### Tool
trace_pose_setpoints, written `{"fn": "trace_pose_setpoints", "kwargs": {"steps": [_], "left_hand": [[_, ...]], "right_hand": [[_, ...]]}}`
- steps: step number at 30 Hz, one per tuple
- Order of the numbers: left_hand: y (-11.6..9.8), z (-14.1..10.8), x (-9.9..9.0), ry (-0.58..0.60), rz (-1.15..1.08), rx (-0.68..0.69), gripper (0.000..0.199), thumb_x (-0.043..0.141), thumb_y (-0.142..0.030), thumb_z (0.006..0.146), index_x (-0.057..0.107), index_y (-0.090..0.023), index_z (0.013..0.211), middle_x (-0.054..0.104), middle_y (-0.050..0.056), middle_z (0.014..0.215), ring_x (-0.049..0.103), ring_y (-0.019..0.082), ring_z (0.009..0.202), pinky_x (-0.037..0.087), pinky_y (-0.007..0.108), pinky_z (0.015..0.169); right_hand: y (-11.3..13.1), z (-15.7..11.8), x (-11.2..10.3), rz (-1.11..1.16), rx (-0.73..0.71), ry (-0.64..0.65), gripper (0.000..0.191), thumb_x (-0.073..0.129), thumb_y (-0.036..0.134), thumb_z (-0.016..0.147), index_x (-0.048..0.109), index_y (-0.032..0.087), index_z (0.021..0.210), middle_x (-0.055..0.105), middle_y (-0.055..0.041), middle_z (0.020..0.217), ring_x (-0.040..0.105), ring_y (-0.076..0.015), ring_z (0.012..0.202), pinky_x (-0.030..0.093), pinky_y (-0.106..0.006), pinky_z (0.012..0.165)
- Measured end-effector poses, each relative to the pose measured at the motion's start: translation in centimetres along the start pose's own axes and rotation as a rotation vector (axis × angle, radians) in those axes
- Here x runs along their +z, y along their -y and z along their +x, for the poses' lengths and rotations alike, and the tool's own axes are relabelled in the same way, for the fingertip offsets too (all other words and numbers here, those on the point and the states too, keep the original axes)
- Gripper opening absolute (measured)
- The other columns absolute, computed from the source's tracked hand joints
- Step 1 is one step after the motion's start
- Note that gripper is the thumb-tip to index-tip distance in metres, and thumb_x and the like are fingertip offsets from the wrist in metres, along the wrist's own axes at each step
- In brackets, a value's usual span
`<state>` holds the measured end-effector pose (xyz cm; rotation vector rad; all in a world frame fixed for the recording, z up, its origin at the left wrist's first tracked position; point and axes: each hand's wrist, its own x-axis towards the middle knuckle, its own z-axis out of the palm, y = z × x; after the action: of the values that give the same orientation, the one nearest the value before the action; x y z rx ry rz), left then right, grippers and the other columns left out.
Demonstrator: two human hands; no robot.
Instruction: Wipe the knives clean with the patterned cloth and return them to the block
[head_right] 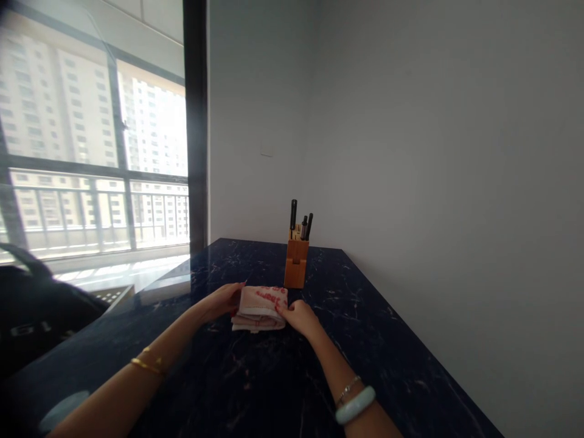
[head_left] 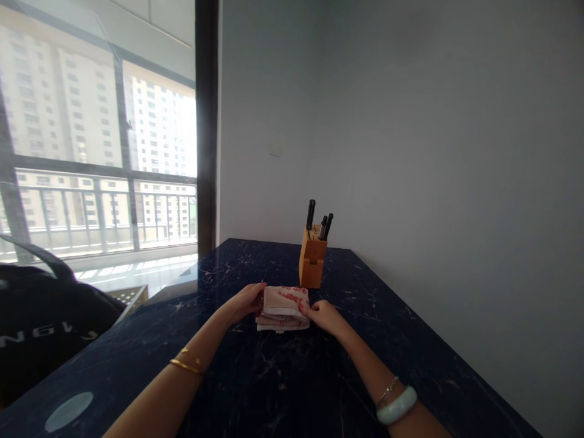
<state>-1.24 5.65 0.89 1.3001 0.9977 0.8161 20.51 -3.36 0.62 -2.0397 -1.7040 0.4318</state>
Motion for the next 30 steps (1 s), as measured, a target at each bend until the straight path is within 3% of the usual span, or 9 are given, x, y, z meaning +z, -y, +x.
{"fn": "trace_pose_setpoints", "kwargs": {"steps": [4,9,12,15,21,26,30], "left_hand": [[-0.2,0.3,0.5,-0.066,0.182,0.108,0.044,0.068,-0.030,0.064,0.045,-0.015,0.098,0.052,-0.007,0.059,0.049,0.008,0.048,0.034,0.018,0.045],[-0.6,0.4,0.8,-0.108,0.351,0.137,0.034,0.050,-0.022,0.073,0.037,-0.016,0.104,0.046,-0.008,0.055,0.047,0.007,0.042,0.035,0.018,0.043],[-0.1,0.5,0.4,-0.107,0.482,0.110,0.039,0.054,-0.018,0.068,0.037,-0.015,0.103,0.046,-0.009,0.051,0.046,0.009,0.039,0.034,0.019,0.041],[0.7,0.5,0.0,-0.135,0.611,0.119,0.038,0.059,-0.019,0.064,0.041,-0.015,0.097,0.050,-0.006,0.054,0.049,0.012,0.044,0.034,0.021,0.043],[0.7,-0.1,0.0,-0.200,0.768,0.196,0.033,0.046,-0.044,0.077,0.043,-0.016,0.094,0.059,0.003,0.067,0.056,0.017,0.057,0.036,0.024,0.052],[0.6,-0.5,0.6,-0.172,0.833,0.229,0.031,0.055,-0.034,0.073,0.045,-0.016,0.095,0.062,0.004,0.074,0.059,0.018,0.067,0.038,0.024,0.058],[0.4,-0.7,1.6,-0.175,0.847,0.266,0.028,0.046,-0.031,0.079,0.042,-0.016,0.102,0.063,0.002,0.075,0.059,0.016,0.067,0.039,0.023,0.060]], "right_hand": [[0.0,0.1,0.2,0.004,-0.002,-0.028,0.046,0.046,0.060,0.071,0.061,0.017,0.066,0.065,-0.0047,0.069,0.058,-0.0170,0.064,0.031,-0.021,0.048],[0.6,-0.3,-0.1,-0.028,-0.021,-0.080,0.040,0.046,0.056,0.072,0.062,0.018,0.069,0.064,-0.0031,0.073,0.058,-0.0174,0.070,0.030,-0.021,0.051],[1.0,-0.6,-0.3,-0.068,-0.032,-0.093,0.038,0.046,0.053,0.073,0.061,0.019,0.068,0.064,-0.0039,0.071,0.058,-0.0185,0.071,0.030,-0.023,0.054],[1.3,-0.9,-0.3,-0.106,-0.041,-0.094,0.035,0.046,0.051,0.074,0.061,0.020,0.067,0.064,-0.0044,0.070,0.058,-0.0194,0.072,0.030,-0.024,0.056],[1.2,-1.0,-0.3,-0.141,-0.025,-0.105,0.036,0.043,0.051,0.075,0.060,0.020,0.067,0.065,-0.0046,0.073,0.059,-0.0201,0.076,0.032,-0.025,0.060],[1.3,-1.0,-0.2,-0.142,-0.013,-0.080,0.039,0.041,0.054,0.075,0.061,0.021,0.070,0.066,-0.0044,0.076,0.059,-0.0200,0.077,0.034,-0.026,0.063],[0.7,-0.5,-1.3,-0.144,0.012,-0.057,0.036,0.046,0.053,0.073,0.062,0.022,0.070,0.066,-0.0034,0.077,0.059,-0.0208,0.080,0.036,-0.028,0.069]]}}
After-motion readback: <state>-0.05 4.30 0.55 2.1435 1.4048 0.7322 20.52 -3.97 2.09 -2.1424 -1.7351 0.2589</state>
